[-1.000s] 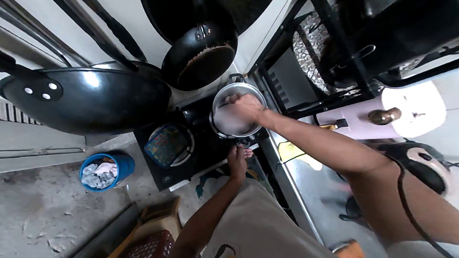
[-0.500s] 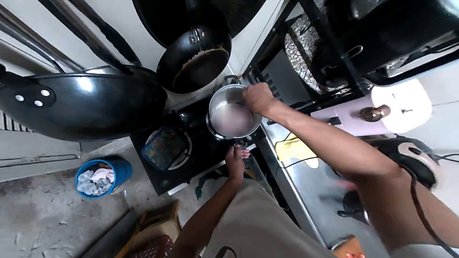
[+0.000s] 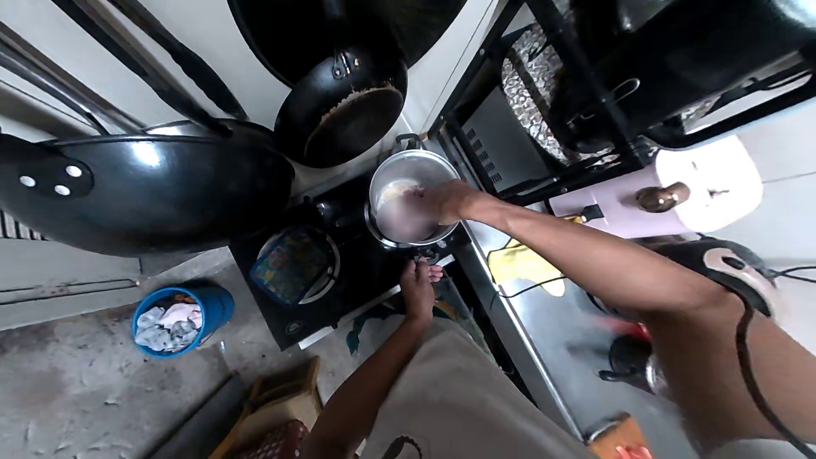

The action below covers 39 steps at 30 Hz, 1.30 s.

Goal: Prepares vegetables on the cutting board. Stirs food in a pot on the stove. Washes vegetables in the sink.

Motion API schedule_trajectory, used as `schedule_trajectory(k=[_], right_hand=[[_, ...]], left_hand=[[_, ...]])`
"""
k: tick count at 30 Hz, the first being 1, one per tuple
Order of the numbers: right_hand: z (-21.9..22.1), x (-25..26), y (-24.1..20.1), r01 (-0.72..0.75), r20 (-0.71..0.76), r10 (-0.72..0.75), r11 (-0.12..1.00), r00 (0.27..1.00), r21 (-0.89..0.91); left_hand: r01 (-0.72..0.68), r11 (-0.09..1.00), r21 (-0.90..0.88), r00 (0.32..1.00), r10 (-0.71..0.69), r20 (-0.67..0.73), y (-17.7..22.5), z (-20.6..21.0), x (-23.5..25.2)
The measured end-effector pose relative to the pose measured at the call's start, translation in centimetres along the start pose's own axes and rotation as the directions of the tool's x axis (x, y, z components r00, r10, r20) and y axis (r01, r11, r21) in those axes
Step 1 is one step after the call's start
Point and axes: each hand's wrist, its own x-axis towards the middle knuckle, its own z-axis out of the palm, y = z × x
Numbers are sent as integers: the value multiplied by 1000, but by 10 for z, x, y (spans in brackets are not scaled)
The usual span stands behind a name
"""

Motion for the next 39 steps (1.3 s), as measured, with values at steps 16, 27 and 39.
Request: schedule_trajectory(k=[16,27,39], right_hand=[[-19,-1,8,-172,-212,242,937,947,303],[10,14,5,-63,-371,127,982,920,179],[-9,-34,9,-72,-122,85,992,989,106]], left_hand=[[20,1000,18,1000,-20,4,2,-1,0],[23,1000,1,1000,-23,7,3,-2,-2],[38,999,36,993,-42,108,8,-14,1]])
